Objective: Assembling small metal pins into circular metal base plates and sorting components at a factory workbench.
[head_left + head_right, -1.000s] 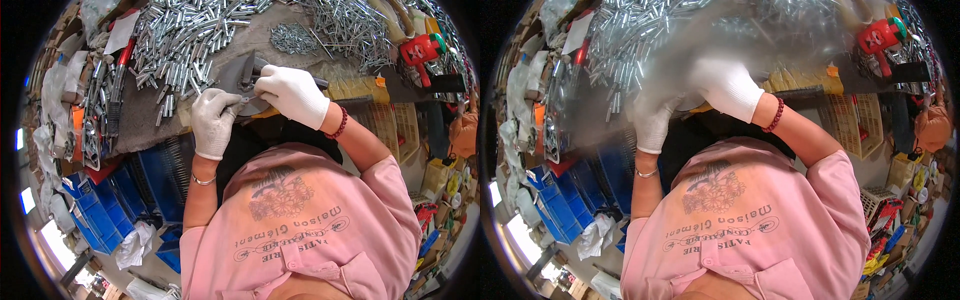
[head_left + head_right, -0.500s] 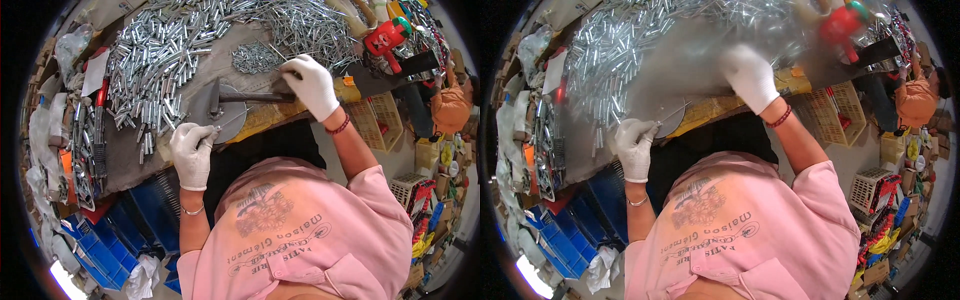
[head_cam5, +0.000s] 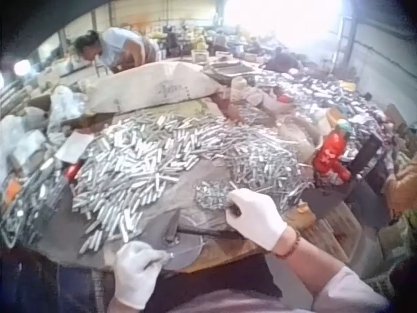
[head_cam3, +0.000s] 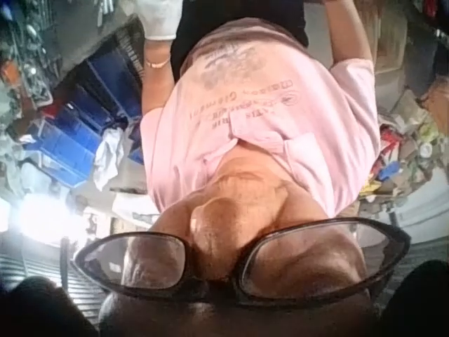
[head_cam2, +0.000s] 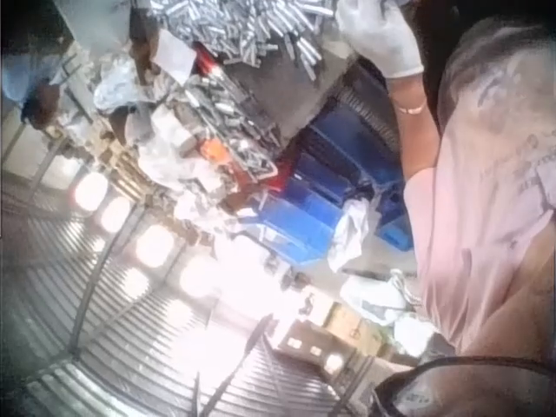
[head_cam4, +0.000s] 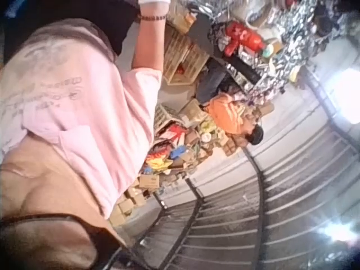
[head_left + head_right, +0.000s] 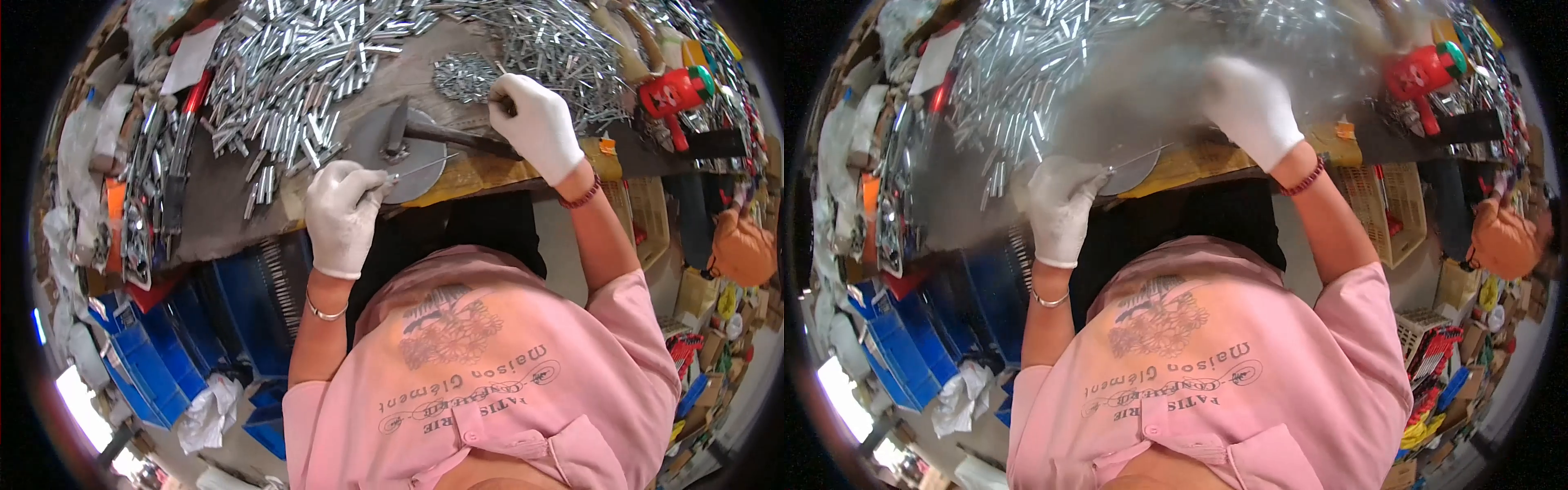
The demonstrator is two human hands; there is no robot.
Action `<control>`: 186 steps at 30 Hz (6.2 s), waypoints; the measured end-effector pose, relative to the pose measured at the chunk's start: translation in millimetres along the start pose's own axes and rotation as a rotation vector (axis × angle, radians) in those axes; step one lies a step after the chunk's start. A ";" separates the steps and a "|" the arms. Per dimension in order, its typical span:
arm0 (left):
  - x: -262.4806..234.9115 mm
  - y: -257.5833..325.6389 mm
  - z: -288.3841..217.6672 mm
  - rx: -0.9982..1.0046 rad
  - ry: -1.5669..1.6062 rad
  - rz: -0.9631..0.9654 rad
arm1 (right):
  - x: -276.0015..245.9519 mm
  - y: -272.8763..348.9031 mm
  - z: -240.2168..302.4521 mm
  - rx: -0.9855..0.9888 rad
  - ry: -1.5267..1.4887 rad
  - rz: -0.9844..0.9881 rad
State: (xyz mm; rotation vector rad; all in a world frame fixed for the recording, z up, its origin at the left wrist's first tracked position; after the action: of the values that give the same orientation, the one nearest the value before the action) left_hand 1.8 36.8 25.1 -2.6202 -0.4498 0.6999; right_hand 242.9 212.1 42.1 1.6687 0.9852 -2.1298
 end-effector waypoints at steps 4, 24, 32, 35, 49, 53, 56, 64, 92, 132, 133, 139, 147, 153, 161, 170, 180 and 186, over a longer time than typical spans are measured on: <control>0.9 2.0 6.1 0.002 0.004 -0.003 | -13.9 14.4 61.9 0.077 -0.631 0.108; 2.6 3.4 10.3 -0.040 0.045 -0.019 | 8.9 21.2 109.3 -0.216 -0.425 0.007; 2.6 2.7 10.7 -0.054 0.033 -0.021 | -1.4 19.8 103.7 -0.306 -0.176 0.002; 0.2 1.7 7.1 -0.066 0.021 -0.009 | -9.7 16.8 77.7 -0.247 -0.001 -0.095; -0.1 3.9 21.4 -0.092 0.151 0.018 | -19.6 70.7 81.5 -0.185 -0.179 0.079; -0.3 5.5 19.9 -0.100 0.208 0.016 | -22.4 60.3 77.6 -0.119 -0.205 0.127; -1.1 4.1 18.3 -0.102 0.212 0.020 | -12.4 44.6 65.4 -0.112 -0.196 0.075; 1.4 11.8 24.4 0.069 0.035 -0.044 | -12.6 48.9 99.3 -0.156 -0.070 0.146; 18.1 78.2 -2.1 -0.833 0.744 -0.366 | 5.6 95.4 132.6 0.339 -0.961 0.751; -174.6 308.6 448.7 -0.911 -0.548 -0.958 | 42.6 69.1 92.4 0.121 -0.265 -0.021; -169.2 305.8 452.9 -0.924 -0.571 -0.969 | 42.3 69.1 93.4 0.096 -0.244 -0.051; -141.2 306.7 470.0 -1.023 -0.644 -1.019 | 42.6 73.0 93.0 0.070 -0.193 -0.022; -179.1 330.2 408.2 -0.731 -0.365 -1.075 | 43.2 67.8 96.7 0.053 -0.273 -0.073; -199.9 203.9 174.2 -0.555 -0.263 -1.328 | 25.1 52.3 111.0 -0.094 -0.266 -0.187; -145.4 29.4 41.2 -0.142 -0.506 -0.248 | 9.5 42.7 112.2 -0.084 -0.464 -0.139; -151.7 26.0 82.5 -0.507 -0.003 -0.346 | -28.1 48.5 34.6 0.162 -0.223 -0.271; -33.6 5.1 -1.5 -0.577 0.676 -0.055 | 20.5 -14.0 -41.5 0.323 0.385 0.150; -13.1 0.8 3.9 -0.291 0.268 0.056 | 12.9 -4.2 -38.5 0.289 0.048 -0.085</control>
State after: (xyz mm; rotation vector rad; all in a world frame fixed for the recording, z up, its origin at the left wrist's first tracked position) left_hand -10.9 32.0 26.9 -2.9540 -0.4247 0.3087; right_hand 265.5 242.7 27.3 1.8449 0.8046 -2.3927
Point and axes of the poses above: each hand's wrist, its own y-axis away from the middle knuckle, its own x-axis out of the palm, z = x × y, the point moved 3 cm from there along -y, towards the middle knuckle, and after that the axes turned 14 degrees about y, right-handed, at the moved point
